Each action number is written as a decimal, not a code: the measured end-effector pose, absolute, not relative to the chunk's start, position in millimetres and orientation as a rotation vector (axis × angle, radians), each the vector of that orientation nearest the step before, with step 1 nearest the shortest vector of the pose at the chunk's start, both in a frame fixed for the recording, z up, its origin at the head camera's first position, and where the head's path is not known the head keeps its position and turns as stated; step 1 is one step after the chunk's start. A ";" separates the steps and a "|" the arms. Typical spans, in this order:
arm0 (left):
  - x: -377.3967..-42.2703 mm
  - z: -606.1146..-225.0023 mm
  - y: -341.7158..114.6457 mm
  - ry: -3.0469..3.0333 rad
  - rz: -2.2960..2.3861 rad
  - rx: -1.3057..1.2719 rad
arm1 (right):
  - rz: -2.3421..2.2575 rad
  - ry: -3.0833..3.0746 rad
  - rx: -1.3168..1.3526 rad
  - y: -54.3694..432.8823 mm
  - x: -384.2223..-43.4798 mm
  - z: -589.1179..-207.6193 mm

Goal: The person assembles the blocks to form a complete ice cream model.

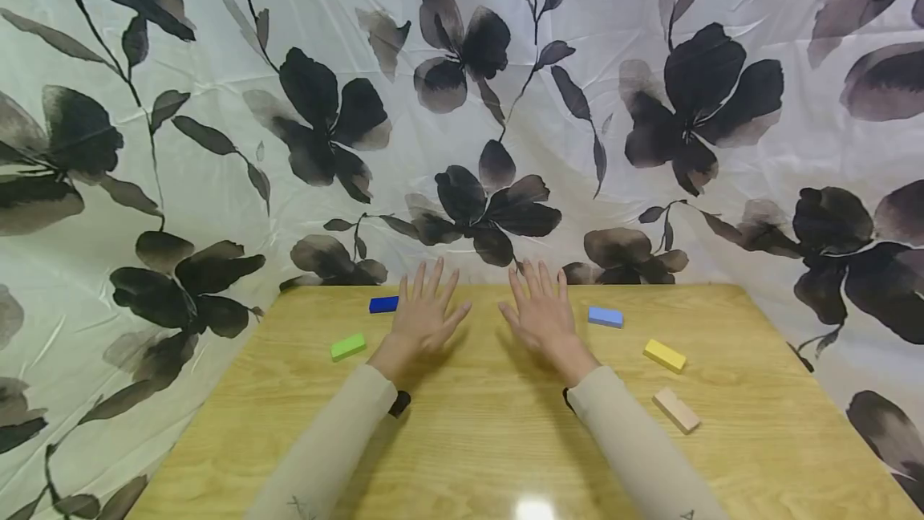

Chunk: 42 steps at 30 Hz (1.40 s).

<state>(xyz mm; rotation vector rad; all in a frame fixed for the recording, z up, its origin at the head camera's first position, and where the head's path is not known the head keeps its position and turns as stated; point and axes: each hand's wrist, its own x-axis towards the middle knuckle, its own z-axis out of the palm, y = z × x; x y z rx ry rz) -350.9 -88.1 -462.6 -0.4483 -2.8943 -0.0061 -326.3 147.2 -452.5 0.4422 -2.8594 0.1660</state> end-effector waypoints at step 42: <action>-306.4 -431.2 -133.2 -2.874 -0.066 -0.622 | 0.178 -2.733 0.719 219.3 -254.9 -427.9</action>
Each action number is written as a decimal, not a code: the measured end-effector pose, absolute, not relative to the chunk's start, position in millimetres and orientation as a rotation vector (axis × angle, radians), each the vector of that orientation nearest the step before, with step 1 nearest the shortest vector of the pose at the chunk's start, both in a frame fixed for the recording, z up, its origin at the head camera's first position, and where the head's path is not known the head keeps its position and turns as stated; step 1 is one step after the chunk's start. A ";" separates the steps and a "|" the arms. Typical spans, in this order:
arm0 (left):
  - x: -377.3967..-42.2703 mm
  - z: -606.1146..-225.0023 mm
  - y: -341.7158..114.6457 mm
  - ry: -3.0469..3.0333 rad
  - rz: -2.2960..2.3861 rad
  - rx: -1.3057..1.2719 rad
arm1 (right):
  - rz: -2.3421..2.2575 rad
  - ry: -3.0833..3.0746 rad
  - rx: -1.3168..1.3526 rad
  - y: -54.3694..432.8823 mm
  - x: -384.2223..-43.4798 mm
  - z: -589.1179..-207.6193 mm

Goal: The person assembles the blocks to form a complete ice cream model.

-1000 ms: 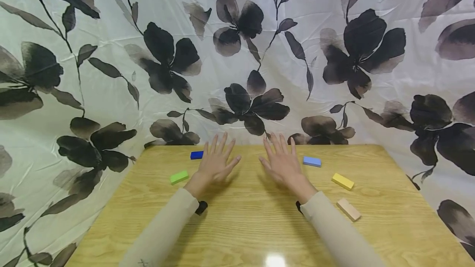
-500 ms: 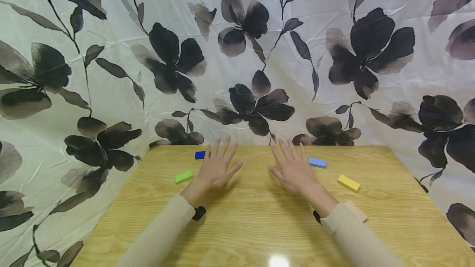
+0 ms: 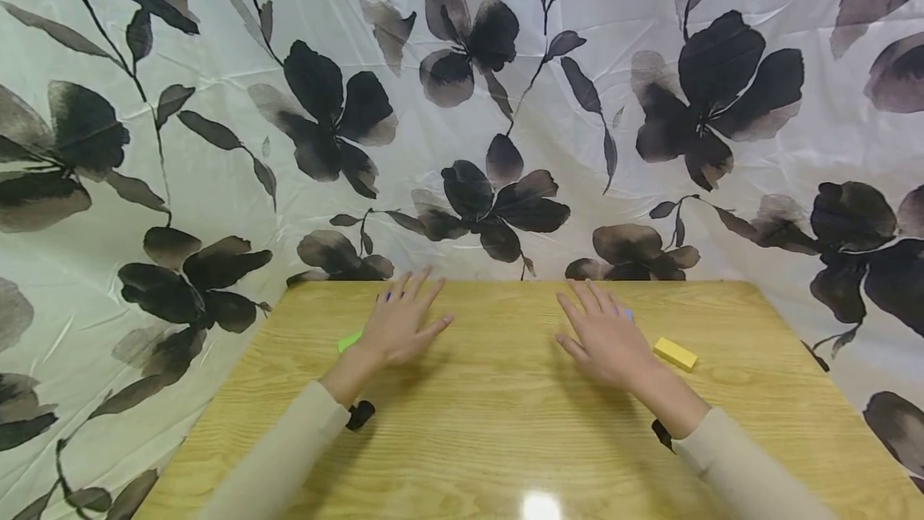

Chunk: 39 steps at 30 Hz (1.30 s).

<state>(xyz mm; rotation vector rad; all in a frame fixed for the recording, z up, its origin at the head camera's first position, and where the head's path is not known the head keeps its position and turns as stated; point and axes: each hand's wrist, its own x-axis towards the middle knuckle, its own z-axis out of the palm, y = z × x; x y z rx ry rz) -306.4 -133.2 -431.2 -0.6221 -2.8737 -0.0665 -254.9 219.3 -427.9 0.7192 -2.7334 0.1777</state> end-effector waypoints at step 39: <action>-283.0 -431.8 -261.6 -2.938 -0.818 -0.549 | 0.873 -2.940 0.475 349.4 -205.4 -438.0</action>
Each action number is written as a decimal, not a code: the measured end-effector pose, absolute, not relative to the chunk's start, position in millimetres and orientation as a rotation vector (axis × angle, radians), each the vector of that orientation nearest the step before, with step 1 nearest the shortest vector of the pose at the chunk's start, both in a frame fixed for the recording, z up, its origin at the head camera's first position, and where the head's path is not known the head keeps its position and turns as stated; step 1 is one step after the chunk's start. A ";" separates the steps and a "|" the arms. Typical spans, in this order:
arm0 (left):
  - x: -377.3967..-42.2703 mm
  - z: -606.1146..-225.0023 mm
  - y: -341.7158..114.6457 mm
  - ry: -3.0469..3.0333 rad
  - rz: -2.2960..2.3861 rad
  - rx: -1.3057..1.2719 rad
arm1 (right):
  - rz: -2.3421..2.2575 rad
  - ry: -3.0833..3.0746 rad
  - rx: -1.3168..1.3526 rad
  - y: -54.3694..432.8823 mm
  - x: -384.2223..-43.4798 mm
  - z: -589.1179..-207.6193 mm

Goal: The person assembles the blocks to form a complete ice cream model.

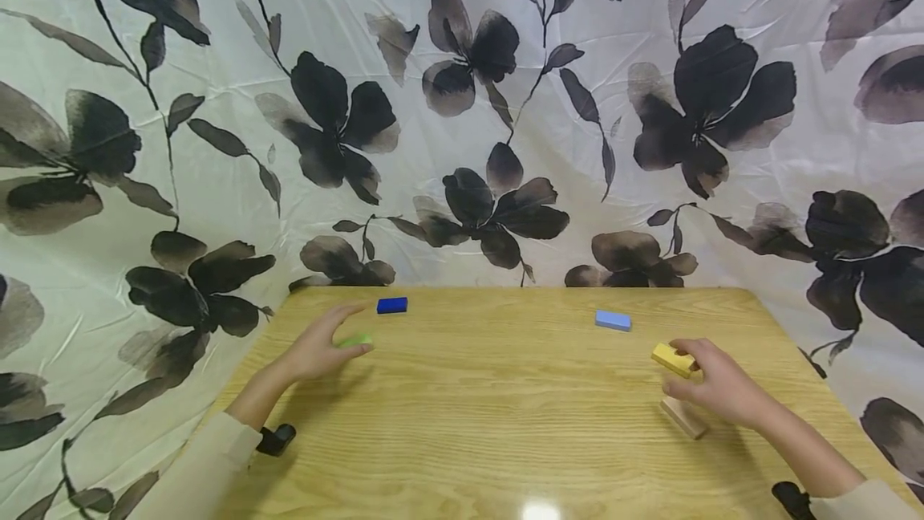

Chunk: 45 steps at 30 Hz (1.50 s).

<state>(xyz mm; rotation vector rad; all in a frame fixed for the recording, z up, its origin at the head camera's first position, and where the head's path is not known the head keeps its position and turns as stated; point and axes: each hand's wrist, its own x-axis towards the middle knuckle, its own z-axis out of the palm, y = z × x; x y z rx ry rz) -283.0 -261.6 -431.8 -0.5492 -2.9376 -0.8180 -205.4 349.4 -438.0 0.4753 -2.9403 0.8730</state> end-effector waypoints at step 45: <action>-296.2 -477.8 -284.9 -2.956 -1.065 -0.246 | 1.286 -3.107 0.294 383.3 -188.2 -478.8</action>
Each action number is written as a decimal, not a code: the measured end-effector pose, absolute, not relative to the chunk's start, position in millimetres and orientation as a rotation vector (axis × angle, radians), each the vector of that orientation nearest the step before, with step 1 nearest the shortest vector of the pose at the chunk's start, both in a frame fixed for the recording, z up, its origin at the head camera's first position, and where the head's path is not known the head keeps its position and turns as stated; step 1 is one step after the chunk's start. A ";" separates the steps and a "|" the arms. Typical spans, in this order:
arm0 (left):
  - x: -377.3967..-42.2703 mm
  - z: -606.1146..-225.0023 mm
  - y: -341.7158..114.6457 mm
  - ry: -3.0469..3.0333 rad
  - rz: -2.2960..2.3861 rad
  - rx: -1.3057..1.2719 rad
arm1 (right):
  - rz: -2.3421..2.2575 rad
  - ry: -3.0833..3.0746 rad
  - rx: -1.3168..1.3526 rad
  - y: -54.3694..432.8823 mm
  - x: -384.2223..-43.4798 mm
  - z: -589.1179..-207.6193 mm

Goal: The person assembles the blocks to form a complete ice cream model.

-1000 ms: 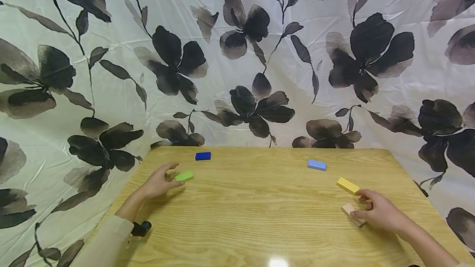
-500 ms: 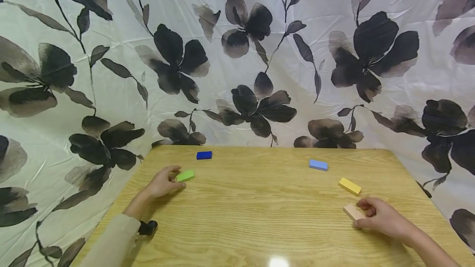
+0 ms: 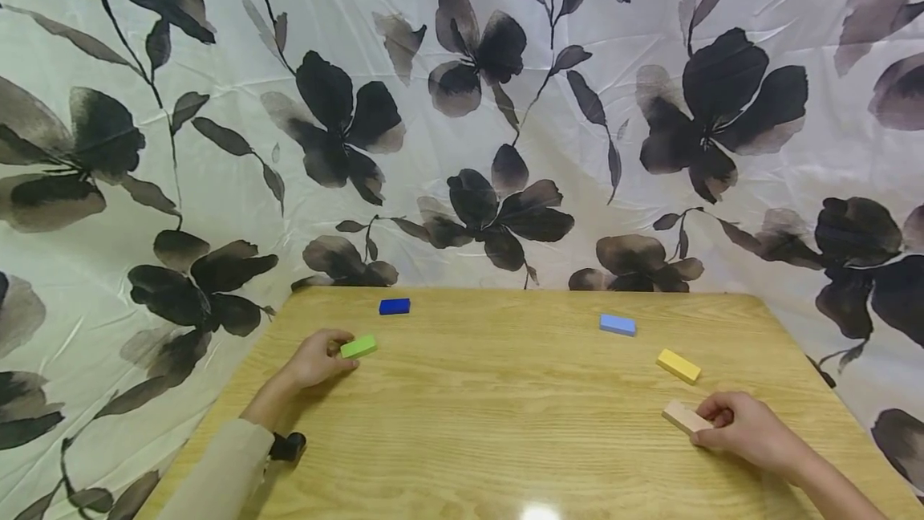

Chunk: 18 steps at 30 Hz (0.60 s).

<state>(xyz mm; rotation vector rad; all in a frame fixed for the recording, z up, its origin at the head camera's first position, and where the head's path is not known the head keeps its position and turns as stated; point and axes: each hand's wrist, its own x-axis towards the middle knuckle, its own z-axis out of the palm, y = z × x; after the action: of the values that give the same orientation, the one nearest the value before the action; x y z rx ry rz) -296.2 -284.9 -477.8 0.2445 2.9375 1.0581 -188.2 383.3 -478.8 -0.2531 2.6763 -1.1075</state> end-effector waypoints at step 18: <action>-298.5 -483.6 -288.5 2.875 1.140 0.169 | -1.054 2.779 -0.396 383.0 -188.9 -478.3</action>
<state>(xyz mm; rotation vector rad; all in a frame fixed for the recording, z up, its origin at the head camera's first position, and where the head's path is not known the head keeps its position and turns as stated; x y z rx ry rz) -298.5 -288.5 -483.6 0.1692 2.8746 1.1398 -188.9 383.0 -478.3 -0.3959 2.7793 -1.0538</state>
